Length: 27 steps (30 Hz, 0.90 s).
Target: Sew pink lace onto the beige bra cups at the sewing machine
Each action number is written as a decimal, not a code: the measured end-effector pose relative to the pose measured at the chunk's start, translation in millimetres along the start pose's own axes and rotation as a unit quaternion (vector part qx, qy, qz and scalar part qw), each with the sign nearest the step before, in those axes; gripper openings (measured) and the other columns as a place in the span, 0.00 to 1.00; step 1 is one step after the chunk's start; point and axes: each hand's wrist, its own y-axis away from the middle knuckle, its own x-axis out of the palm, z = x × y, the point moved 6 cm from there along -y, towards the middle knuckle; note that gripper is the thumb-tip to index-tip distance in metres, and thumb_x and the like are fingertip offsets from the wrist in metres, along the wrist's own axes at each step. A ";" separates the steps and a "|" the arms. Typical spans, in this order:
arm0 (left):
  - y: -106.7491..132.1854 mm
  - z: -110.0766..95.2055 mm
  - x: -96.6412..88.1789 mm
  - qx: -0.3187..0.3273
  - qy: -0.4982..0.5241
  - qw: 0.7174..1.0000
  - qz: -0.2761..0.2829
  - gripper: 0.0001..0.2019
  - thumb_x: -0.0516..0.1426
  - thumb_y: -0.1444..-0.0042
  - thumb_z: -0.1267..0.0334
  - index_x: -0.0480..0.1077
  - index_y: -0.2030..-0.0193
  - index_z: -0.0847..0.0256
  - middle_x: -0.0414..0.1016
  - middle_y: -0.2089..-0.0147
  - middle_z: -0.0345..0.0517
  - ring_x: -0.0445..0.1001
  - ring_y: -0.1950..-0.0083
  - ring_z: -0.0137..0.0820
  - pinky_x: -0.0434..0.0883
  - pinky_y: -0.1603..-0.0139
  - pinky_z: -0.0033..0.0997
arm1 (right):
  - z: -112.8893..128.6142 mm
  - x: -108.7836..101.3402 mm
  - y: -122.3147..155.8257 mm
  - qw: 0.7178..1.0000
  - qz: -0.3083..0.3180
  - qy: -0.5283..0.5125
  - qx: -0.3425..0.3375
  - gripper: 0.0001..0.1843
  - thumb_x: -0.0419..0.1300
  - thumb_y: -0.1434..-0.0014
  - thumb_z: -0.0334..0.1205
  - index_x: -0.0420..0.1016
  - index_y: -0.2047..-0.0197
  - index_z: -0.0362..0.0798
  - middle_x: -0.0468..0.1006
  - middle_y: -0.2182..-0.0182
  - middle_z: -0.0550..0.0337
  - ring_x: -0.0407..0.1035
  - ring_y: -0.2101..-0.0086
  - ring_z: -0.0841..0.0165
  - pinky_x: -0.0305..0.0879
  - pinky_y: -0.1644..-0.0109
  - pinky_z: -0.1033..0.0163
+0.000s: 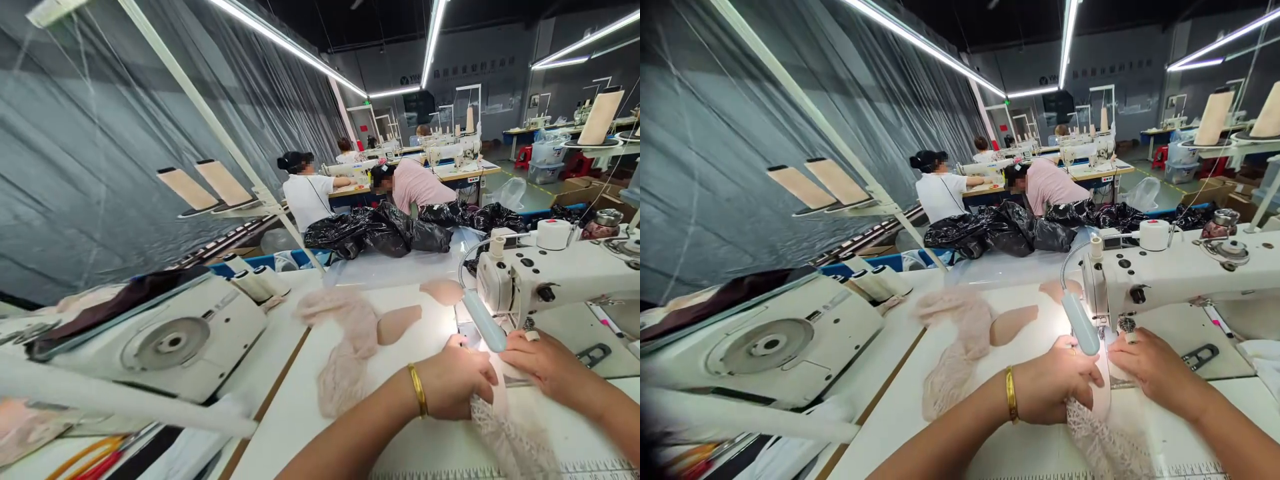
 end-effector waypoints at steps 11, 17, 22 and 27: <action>-2.1 5.3 -1.4 -0.003 -0.021 1.000 -0.022 0.01 0.66 0.40 0.67 0.79 0.62 0.56 0.81 0.43 0.38 0.78 0.48 0.37 0.60 0.41 0.47 | -0.7 -2.4 -6.9 0.998 0.016 -0.015 0.053 0.19 0.49 0.26 0.34 0.80 0.60 0.55 0.81 0.60 0.59 0.72 0.59 0.61 0.69 0.53 0.58; -1.8 6.5 -1.5 -0.010 -0.020 1.000 -0.018 0.02 0.65 0.40 0.66 0.79 0.62 0.56 0.81 0.42 0.38 0.79 0.48 0.38 0.60 0.40 0.49 | -6.7 2.5 -1.7 0.997 0.010 -0.023 0.067 0.19 0.47 0.27 0.33 0.80 0.53 0.57 0.82 0.55 0.58 0.72 0.60 0.60 0.70 0.57 0.58; -1.8 7.8 -1.7 -0.013 -0.013 1.000 -0.011 0.02 0.64 0.40 0.67 0.78 0.61 0.55 0.80 0.40 0.39 0.78 0.46 0.39 0.60 0.38 0.49 | -7.9 3.9 -0.6 0.998 0.028 -0.026 0.050 0.20 0.47 0.28 0.31 0.78 0.49 0.57 0.81 0.53 0.58 0.72 0.57 0.59 0.70 0.55 0.56; -3.3 13.1 -2.7 -0.018 -0.003 1.000 -0.021 0.03 0.64 0.41 0.69 0.78 0.62 0.56 0.79 0.39 0.39 0.77 0.43 0.39 0.59 0.37 0.50 | -7.8 2.5 -0.6 0.998 0.031 -0.024 0.040 0.22 0.47 0.28 0.30 0.77 0.45 0.59 0.81 0.51 0.58 0.72 0.56 0.59 0.71 0.55 0.57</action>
